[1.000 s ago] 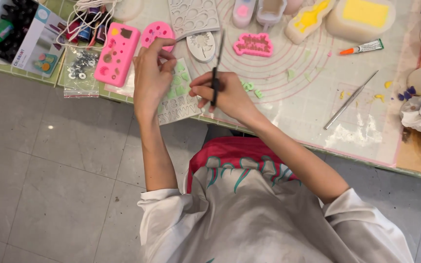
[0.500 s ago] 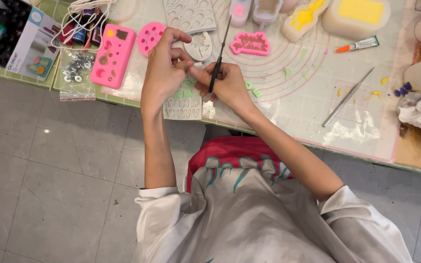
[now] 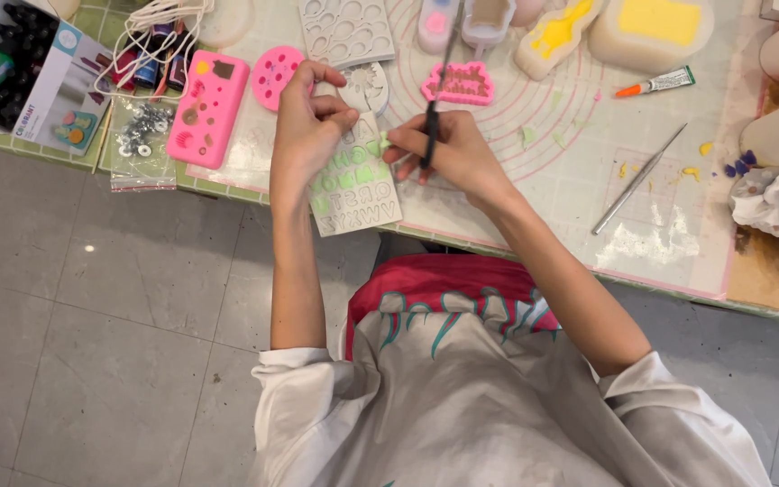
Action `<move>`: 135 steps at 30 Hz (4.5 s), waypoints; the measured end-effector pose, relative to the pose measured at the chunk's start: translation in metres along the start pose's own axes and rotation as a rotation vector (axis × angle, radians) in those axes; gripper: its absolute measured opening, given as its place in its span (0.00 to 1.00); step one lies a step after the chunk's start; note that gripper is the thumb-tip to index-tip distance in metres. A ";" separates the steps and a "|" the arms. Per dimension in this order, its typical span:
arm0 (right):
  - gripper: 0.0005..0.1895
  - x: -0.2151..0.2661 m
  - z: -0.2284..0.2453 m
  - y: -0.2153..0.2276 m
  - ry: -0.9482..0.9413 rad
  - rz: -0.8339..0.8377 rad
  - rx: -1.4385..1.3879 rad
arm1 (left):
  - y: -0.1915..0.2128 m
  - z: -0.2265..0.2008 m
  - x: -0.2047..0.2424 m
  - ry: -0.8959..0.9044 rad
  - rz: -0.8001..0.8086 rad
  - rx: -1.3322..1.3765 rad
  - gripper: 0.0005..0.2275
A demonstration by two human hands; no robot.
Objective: Trimming excess wax from small decorative elements using scissors and a needle tool.
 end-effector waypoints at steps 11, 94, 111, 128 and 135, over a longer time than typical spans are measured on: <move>0.13 0.055 0.035 0.043 0.067 0.008 0.128 | -0.033 -0.066 0.044 -0.324 -0.151 -0.298 0.06; 0.07 -0.001 -0.020 -0.038 0.026 0.068 -0.195 | 0.046 0.007 0.091 -0.070 -0.601 -0.259 0.13; 0.11 0.096 -0.023 0.059 -0.303 0.057 -1.080 | -0.115 -0.113 0.070 -0.451 0.162 0.135 0.12; 0.33 0.177 -0.008 0.129 0.165 -0.264 0.095 | -0.251 -0.088 0.058 0.006 0.296 0.753 0.06; 0.37 0.180 -0.011 0.126 0.222 -0.262 0.066 | -0.259 -0.099 0.067 -0.055 0.241 0.737 0.06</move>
Point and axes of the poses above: each hand's wrist, its own x-axis away from the middle knuckle, its own y-axis out of the back of the hand, z = x × y, the point moved 8 cm from there along -x, towards the middle knuckle, and after that the axes turned 10 degrees about -x, right-handed, at the moved point
